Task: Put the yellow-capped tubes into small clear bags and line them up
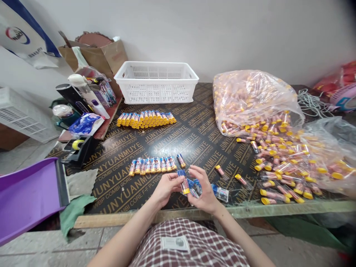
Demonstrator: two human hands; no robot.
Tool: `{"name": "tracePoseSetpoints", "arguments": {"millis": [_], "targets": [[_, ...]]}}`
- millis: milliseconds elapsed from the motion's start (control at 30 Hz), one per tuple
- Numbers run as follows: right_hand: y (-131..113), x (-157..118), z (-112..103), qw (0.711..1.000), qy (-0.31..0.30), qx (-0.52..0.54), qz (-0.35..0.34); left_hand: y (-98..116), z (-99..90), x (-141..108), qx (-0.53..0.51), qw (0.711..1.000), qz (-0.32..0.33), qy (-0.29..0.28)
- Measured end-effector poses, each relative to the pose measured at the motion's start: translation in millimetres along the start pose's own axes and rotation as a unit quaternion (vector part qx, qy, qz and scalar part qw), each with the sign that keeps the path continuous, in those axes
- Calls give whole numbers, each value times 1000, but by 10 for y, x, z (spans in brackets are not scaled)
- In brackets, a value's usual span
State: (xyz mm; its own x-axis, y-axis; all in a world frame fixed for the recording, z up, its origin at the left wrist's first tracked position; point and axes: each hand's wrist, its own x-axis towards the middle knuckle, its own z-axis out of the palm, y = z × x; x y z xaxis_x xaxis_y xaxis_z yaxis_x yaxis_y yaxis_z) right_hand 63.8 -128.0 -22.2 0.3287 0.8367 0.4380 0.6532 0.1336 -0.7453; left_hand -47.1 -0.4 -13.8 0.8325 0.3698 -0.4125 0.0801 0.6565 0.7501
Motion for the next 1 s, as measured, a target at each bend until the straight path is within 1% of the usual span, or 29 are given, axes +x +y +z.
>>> {"name": "tracePoseSetpoints", "arguments": {"millis": [67,133,233,467,600,867,1000], "targets": [[-6,21,-10,999,-16,38,11,-8,39,-30,2,1000,-12,-9],[-9,24,-15,995,-48,80,29,-5,68,-50,1,1000,-25,-16],[-4,7,-10,988,-81,125,48,2,97,-67,3,999,-35,-15],[-12,-11,24,985,-53,154,51,11,137,-108,5,999,-39,0],[-23,-12,29,985,-49,159,41,14,143,-127,6,999,-38,2],[-51,1,28,987,-43,151,41,35,152,-159,6,999,-34,-2],[-72,-2,36,988,-41,144,38,40,175,-180,1,1000,-31,4]]}}
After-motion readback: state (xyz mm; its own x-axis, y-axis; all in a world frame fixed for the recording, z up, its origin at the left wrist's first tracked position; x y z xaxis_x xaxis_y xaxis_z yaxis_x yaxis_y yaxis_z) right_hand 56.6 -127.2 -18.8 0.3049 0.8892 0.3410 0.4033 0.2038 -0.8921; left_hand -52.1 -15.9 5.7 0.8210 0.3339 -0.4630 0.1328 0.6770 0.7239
